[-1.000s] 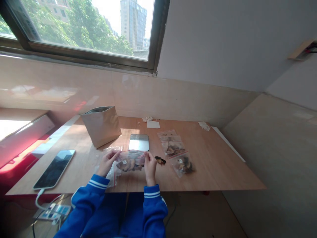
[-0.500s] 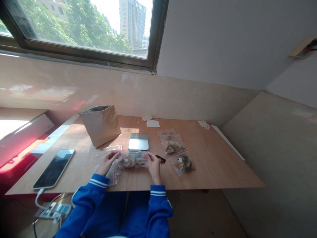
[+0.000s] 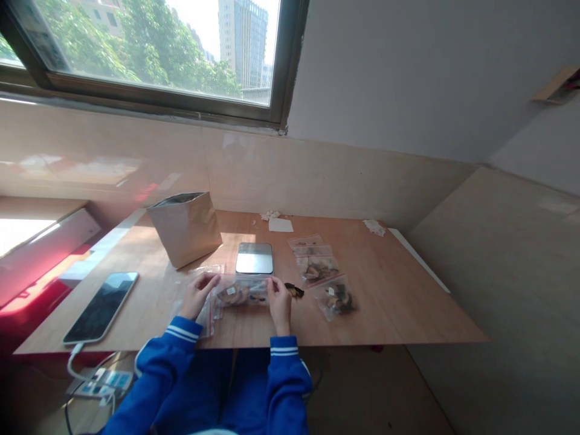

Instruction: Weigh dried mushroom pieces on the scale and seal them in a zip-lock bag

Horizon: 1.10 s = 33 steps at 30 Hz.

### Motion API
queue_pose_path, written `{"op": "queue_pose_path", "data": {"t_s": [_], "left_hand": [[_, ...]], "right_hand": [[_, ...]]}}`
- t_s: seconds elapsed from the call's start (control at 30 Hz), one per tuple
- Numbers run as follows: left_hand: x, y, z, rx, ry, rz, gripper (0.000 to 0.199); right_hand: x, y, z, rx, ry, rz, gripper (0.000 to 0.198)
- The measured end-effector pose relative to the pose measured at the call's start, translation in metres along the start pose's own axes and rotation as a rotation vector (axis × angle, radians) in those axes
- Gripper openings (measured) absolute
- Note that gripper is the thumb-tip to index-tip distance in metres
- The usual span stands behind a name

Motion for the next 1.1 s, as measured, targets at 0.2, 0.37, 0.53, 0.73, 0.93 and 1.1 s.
{"op": "queue_pose_path", "data": {"t_s": [0.2, 0.37, 0.53, 0.73, 0.93, 1.1], "left_hand": [[0.0, -0.005, 0.0, 0.019, 0.027, -0.004, 0.029], [-0.002, -0.01, 0.007, -0.075, -0.005, -0.051, 0.03], [-0.003, -0.008, 0.014, -0.106, -0.038, -0.054, 0.029], [-0.003, -0.009, 0.014, -0.083, -0.037, -0.053, 0.027], [-0.004, -0.01, 0.013, -0.062, -0.029, -0.047, 0.027], [-0.004, -0.015, 0.013, -0.031, -0.028, -0.045, 0.027]], "right_hand": [[0.0, 0.009, 0.0, 0.07, 0.026, 0.021, 0.036], [0.0, 0.022, 0.009, 0.223, -0.008, 0.083, 0.032], [-0.001, 0.02, 0.015, 0.249, -0.055, 0.073, 0.03], [-0.002, 0.019, 0.014, 0.244, -0.02, 0.068, 0.028], [-0.002, 0.015, 0.009, 0.206, 0.017, 0.037, 0.025], [-0.001, 0.014, 0.004, 0.141, 0.049, 0.012, 0.025]]}}
Point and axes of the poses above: each hand's wrist, its own x-axis towards the middle knuckle, its own z-axis out of the palm, y = z × x, the point moved 8 cm from there along x, towards the middle knuckle, and after that the axes turned 4 degrees about -z, right-handed, at the moved point
